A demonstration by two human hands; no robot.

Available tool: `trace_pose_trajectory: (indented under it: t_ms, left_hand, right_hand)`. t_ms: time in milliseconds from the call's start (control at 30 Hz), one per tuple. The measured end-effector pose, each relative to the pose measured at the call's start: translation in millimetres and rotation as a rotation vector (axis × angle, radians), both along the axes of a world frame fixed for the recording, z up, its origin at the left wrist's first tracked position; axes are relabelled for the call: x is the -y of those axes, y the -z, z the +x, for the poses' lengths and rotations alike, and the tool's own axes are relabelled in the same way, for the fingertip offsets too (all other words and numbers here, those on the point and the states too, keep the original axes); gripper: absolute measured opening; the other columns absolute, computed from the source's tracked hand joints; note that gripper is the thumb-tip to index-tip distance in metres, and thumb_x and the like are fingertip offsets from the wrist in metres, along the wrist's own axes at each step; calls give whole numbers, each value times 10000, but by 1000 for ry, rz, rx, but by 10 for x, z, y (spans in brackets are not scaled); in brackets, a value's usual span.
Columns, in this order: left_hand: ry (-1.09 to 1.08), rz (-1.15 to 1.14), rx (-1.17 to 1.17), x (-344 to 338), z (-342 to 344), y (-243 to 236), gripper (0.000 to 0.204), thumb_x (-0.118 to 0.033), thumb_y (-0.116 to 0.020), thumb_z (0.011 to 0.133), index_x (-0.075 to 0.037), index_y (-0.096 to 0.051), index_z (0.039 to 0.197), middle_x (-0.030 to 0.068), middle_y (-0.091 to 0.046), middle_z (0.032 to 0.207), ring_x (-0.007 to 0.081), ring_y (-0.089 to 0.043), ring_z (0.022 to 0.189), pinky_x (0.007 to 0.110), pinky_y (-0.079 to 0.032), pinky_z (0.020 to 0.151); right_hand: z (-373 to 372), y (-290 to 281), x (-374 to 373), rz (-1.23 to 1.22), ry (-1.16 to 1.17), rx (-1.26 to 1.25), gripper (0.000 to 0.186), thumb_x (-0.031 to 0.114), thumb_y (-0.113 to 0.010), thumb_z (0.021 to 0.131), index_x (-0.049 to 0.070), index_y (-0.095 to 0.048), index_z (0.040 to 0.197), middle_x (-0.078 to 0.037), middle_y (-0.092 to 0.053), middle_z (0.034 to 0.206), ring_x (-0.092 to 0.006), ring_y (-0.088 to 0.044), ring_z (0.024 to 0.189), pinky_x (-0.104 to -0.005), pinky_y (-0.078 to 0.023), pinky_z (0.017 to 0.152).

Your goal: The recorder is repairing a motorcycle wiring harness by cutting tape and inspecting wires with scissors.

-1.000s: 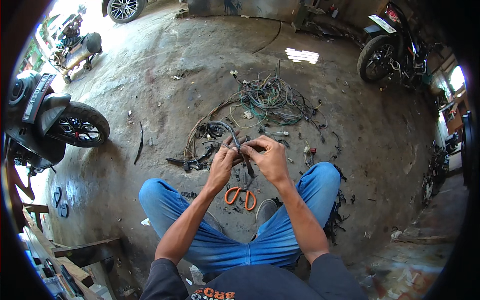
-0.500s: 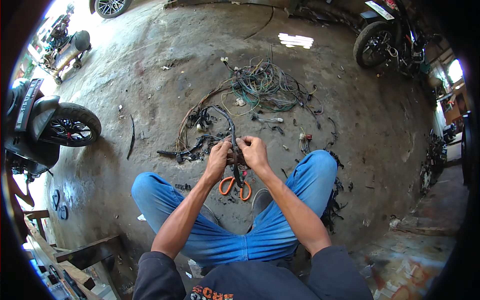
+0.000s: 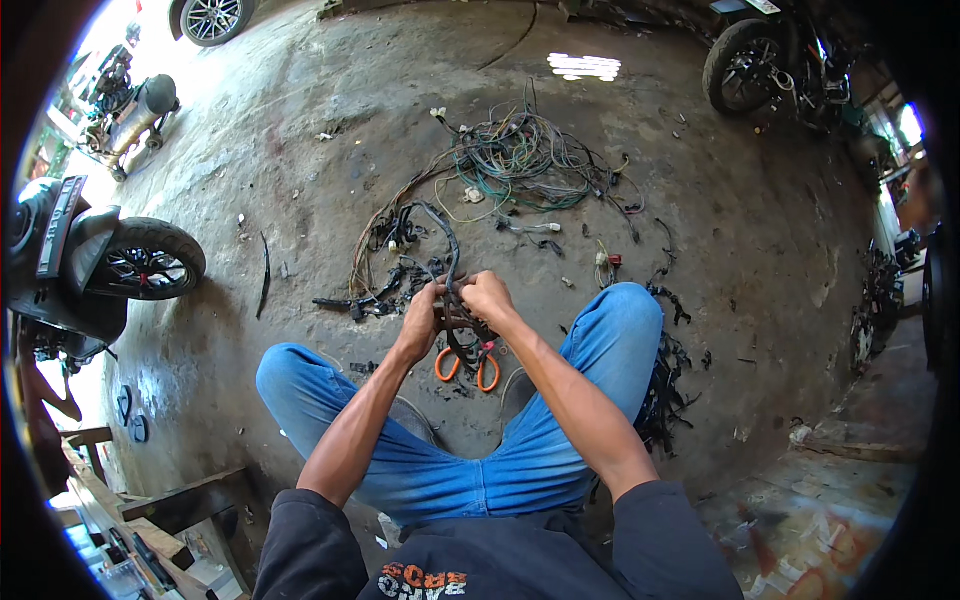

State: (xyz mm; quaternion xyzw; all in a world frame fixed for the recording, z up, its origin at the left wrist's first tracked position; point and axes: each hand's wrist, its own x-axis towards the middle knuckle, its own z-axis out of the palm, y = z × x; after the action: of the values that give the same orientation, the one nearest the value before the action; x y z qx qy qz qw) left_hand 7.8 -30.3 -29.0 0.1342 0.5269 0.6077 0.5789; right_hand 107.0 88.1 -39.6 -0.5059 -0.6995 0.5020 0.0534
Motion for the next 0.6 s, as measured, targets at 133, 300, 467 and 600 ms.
trace_pose_trajectory:
  t_ms: [133, 300, 467, 600]
  left_hand:
    - [5, 225, 230, 27, -25, -3, 509, -264, -349, 1009, 3, -475, 1424, 130, -653, 1227, 268, -672, 1036, 492, -531, 973]
    - [-2, 260, 156, -13, -32, -20, 428, -181, -396, 1049, -8, -473, 1433, 122, -636, 1268, 246, -678, 1056, 435, -547, 955]
    - [-72, 240, 51, -105, -7, -82, 390, -145, -488, 1055, -32, -490, 1428, 107, -664, 1215, 207, -705, 993, 361, -598, 871]
    - [-131, 181, 25, -29, -94, 92, 249, -181, -513, 1054, -8, -591, 1216, 75, -694, 1067, 159, -705, 950, 292, -579, 740]
  right_hand:
    - [-35, 109, -90, -275, -22, -110, 242, 206, -683, 924, -26, -740, 964, -77, -711, 786, -149, -632, 633, -334, -489, 589]
    - [-15, -24, -65, -240, 68, -292, 217, 175, -645, 982, -22, -721, 1031, -67, -728, 888, -120, -639, 699, -303, -502, 587]
    - [-1, 77, -50, -169, 101, -383, 249, 227, -677, 957, -7, -724, 1031, -90, -741, 890, -145, -666, 722, -322, -516, 615]
    - [-68, -281, 23, -39, 319, -401, 294, 288, -671, 956, 4, -729, 1001, -137, -754, 890, -222, -713, 765, -370, -534, 682]
